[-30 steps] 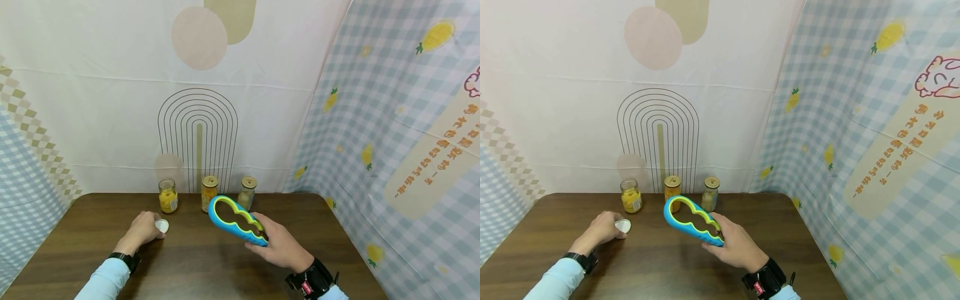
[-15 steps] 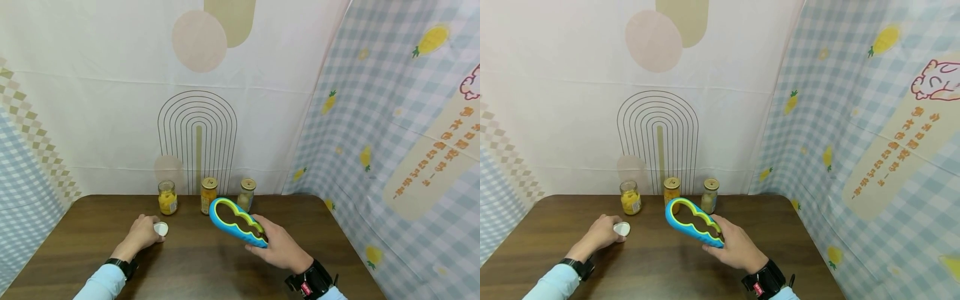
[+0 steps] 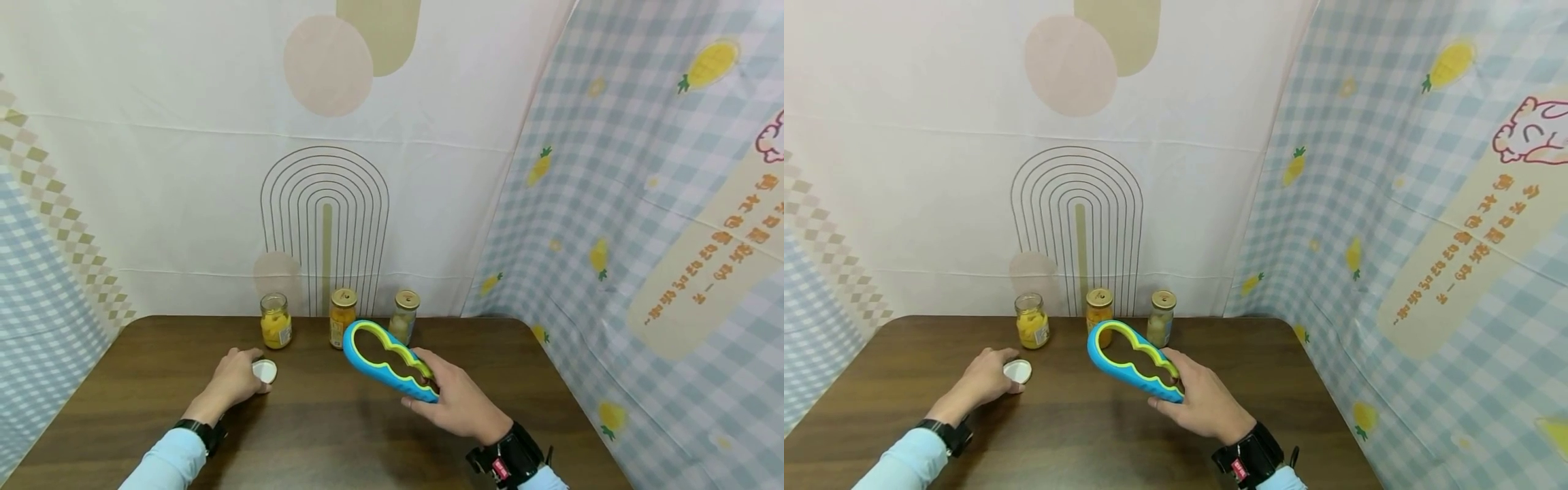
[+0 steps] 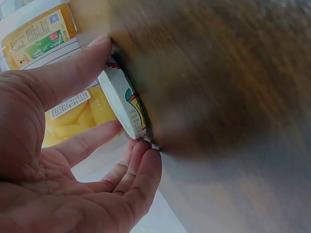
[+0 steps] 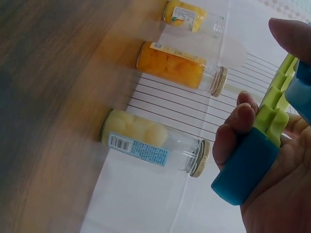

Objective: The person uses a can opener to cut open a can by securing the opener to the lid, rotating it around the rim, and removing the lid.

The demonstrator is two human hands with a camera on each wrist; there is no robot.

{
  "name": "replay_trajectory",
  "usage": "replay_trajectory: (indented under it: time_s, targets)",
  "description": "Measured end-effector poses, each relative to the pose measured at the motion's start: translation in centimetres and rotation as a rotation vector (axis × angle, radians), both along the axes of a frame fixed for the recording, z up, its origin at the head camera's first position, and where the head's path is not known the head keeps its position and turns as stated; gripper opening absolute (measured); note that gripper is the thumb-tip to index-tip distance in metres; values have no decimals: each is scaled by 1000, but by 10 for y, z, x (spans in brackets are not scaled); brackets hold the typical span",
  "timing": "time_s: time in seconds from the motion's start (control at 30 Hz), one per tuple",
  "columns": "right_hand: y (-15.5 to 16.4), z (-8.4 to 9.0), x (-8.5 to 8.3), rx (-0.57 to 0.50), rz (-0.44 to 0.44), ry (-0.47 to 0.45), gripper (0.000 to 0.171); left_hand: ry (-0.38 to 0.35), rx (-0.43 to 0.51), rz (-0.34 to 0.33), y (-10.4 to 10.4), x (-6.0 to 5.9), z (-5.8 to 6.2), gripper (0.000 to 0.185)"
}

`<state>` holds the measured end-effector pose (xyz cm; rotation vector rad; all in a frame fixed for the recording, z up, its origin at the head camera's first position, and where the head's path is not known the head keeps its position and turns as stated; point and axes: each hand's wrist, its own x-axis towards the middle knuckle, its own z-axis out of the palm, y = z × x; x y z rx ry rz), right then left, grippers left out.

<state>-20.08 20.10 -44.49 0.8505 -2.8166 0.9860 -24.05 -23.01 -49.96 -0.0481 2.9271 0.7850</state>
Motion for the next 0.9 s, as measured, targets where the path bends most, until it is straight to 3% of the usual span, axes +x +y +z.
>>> replay_trajectory:
  time_s: [0.13,0.23,0.43,0.6,0.77,0.9]
  targets:
    - [1,1,0,-5,-3,-6,69,4,46,4,2,-2,-1,87]
    - [2,2,0,-1,-6,-10,69,1,92,9,2,0,-2,100]
    - [4,3,-1,7,-9,-9,70,-45,147,31,1,14,-1,129]
    - [5,4,0,8,-8,-4,70,-17,170,57,11,36,6,136]
    - [7,2,1,17,-10,10,71,57,230,85,30,63,18,126]
    - [8,1,2,22,-14,1,71,104,241,70,43,83,27,118]
